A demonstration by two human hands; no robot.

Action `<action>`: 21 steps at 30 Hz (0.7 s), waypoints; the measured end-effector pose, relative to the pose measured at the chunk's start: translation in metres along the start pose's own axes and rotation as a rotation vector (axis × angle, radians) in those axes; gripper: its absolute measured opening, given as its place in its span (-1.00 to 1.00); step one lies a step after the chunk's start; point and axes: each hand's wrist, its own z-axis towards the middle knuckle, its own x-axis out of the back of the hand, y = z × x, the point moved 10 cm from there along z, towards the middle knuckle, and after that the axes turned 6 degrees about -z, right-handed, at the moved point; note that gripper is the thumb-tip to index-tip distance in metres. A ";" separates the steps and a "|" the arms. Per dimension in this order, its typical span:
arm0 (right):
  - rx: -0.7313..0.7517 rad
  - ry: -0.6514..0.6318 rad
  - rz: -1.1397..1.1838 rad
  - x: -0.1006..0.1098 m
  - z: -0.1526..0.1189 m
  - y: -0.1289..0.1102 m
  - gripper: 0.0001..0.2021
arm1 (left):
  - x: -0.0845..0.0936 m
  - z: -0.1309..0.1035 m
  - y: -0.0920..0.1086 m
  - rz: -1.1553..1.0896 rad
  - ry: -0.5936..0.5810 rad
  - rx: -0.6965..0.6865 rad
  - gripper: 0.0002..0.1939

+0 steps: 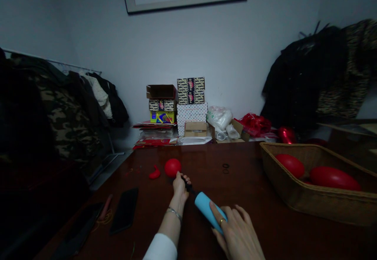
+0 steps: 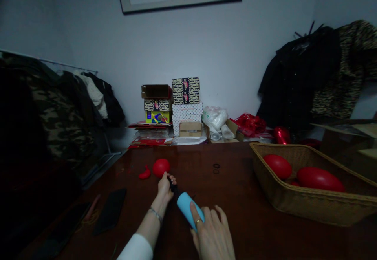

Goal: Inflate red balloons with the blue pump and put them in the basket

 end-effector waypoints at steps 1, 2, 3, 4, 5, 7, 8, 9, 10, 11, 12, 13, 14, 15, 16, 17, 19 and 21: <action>0.008 0.007 0.001 0.003 -0.002 0.003 -0.46 | -0.001 0.003 0.003 -0.002 -0.007 -0.004 -0.75; 0.022 0.010 -0.001 0.005 -0.005 0.005 -0.47 | -0.002 0.005 0.006 -0.003 -0.014 -0.008 -0.75; 0.042 0.016 -0.005 0.007 -0.008 0.007 -0.47 | -0.003 0.008 0.010 -0.003 -0.021 -0.011 -0.75; 0.066 0.021 -0.010 0.010 -0.011 0.008 -0.47 | -0.004 0.011 0.014 -0.004 -0.029 -0.014 -0.75; 0.093 0.024 -0.016 0.012 -0.013 0.009 -0.46 | -0.005 0.013 0.018 -0.005 -0.034 -0.017 -0.74; 0.135 0.023 -0.026 0.017 -0.018 0.009 -0.43 | -0.007 0.015 0.026 -0.002 -0.036 -0.028 -0.75; 0.144 0.022 -0.029 0.019 -0.019 0.010 -0.42 | -0.007 0.016 0.029 0.000 -0.034 -0.034 -0.75; 0.142 0.023 -0.032 0.021 -0.020 0.011 -0.43 | -0.008 0.016 0.031 0.000 -0.034 -0.039 -0.75; 0.141 0.021 -0.033 0.023 -0.021 0.012 -0.43 | -0.009 0.015 0.032 -0.004 -0.035 -0.042 -0.75; 0.139 0.021 -0.033 0.024 -0.021 0.013 -0.44 | -0.010 0.014 0.033 -0.009 -0.039 -0.041 -0.75; 0.137 0.019 -0.033 0.024 -0.022 0.014 -0.45 | -0.012 0.013 0.032 -0.016 -0.044 -0.037 -0.75; 0.136 0.019 -0.033 0.024 -0.021 0.014 -0.46 | -0.013 0.011 0.031 -0.025 -0.049 -0.033 -0.75; 0.138 0.016 -0.033 0.023 -0.021 0.015 -0.46 | -0.013 0.010 0.030 -0.033 -0.051 -0.028 -0.75; 0.141 0.015 -0.031 0.022 -0.021 0.015 -0.45 | -0.013 0.009 0.029 -0.038 -0.049 -0.023 -0.75; 0.143 0.016 -0.029 0.021 -0.020 0.014 -0.45 | -0.013 0.008 0.028 -0.043 -0.044 -0.020 -0.75; 0.142 0.016 -0.025 0.020 -0.019 0.014 -0.44 | -0.012 0.007 0.027 -0.045 -0.039 -0.017 -0.75; 0.126 0.009 -0.015 0.016 -0.016 0.012 -0.44 | -0.012 0.004 0.024 -0.041 -0.034 -0.010 -0.74; 0.075 0.016 0.000 0.013 -0.010 0.012 -0.45 | -0.014 -0.001 0.018 -0.030 -0.037 -0.004 -0.74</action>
